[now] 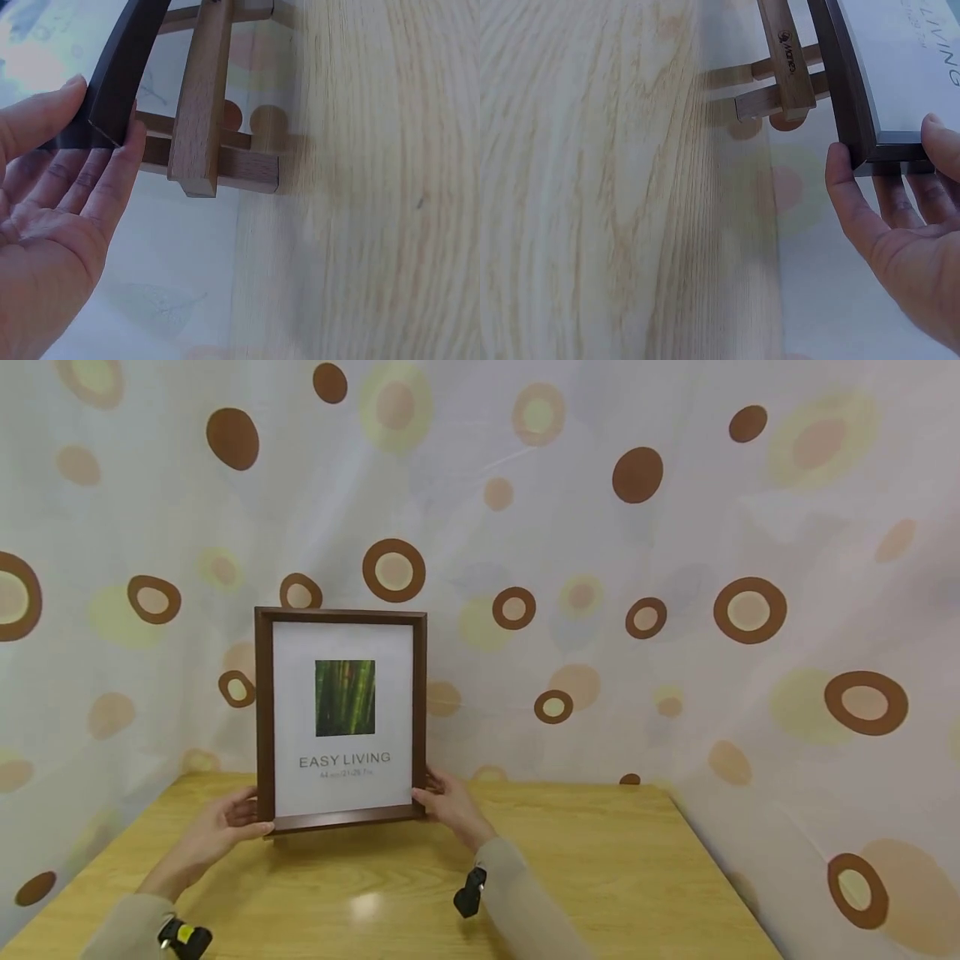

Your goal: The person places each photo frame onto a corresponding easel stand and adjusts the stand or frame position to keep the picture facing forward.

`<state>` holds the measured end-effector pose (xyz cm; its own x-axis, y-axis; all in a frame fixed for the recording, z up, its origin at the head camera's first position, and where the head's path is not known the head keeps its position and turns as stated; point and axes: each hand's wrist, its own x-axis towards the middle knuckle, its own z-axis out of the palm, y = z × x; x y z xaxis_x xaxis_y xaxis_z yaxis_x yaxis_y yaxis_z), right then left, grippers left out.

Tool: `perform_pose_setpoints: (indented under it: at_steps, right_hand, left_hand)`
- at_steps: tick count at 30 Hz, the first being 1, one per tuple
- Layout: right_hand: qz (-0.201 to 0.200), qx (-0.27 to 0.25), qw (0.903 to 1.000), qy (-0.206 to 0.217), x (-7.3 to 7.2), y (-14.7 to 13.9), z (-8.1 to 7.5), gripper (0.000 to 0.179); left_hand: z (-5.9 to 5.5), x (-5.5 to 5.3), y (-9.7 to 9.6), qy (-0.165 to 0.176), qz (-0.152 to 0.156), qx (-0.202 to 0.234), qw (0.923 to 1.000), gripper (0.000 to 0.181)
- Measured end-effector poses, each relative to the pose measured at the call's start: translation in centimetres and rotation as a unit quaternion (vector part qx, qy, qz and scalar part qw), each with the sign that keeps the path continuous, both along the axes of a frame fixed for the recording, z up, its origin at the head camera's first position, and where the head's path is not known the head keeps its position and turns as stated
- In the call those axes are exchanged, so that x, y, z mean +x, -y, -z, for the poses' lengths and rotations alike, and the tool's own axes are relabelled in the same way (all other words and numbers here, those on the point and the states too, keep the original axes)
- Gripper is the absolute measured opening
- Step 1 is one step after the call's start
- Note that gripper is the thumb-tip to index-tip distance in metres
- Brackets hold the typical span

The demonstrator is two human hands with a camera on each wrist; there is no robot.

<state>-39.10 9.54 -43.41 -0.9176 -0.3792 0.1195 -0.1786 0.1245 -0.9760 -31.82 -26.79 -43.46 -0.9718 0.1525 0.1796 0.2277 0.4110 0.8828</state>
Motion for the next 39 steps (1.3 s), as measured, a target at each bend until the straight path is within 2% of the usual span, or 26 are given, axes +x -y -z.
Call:
perform_pose_setpoints:
  at_steps: [7, 18, 23, 27, 33, 39]
  right_hand:
    - [0.002, -0.001, 1.0, -0.007, -0.9, 1.2, 0.1, 0.07]
    - [0.009, -0.027, 0.9995, 0.013, -1.6, 2.4, 0.2, 0.067]
    - [0.041, -0.016, 0.999, -0.004, -1.8, 3.3, 0.1, 0.059]
    - [0.06, -0.019, 0.9979, -0.017, -2.0, 3.9, 0.4, 0.054]
    - [0.05, -0.052, 0.9972, -0.016, -2.1, 4.8, 1.4, 0.053]
    - [0.069, -0.038, 0.9964, -0.032, -2.1, 5.3, 2.0, 0.053]
  left_hand:
    - [-0.2, 0.0, 0.4, -0.007, -0.03, -0.015, 0.9994, 0.077]
    - [0.8, -0.4, 0.7, -0.025, -0.04, 0.011, 0.9988, 0.073]
    - [1.1, -0.5, 0.9, -0.026, -0.046, 0.029, 0.9982, 0.072]
    - [1.3, -0.5, 1.1, -0.019, -0.05, 0.038, 0.9978, 0.075]
    - [1.6, -0.3, 1.9, -0.006, -0.068, 0.046, 0.9966, 0.077]
    - [1.9, -0.5, 2.3, -0.013, -0.069, 0.051, 0.9962, 0.078]
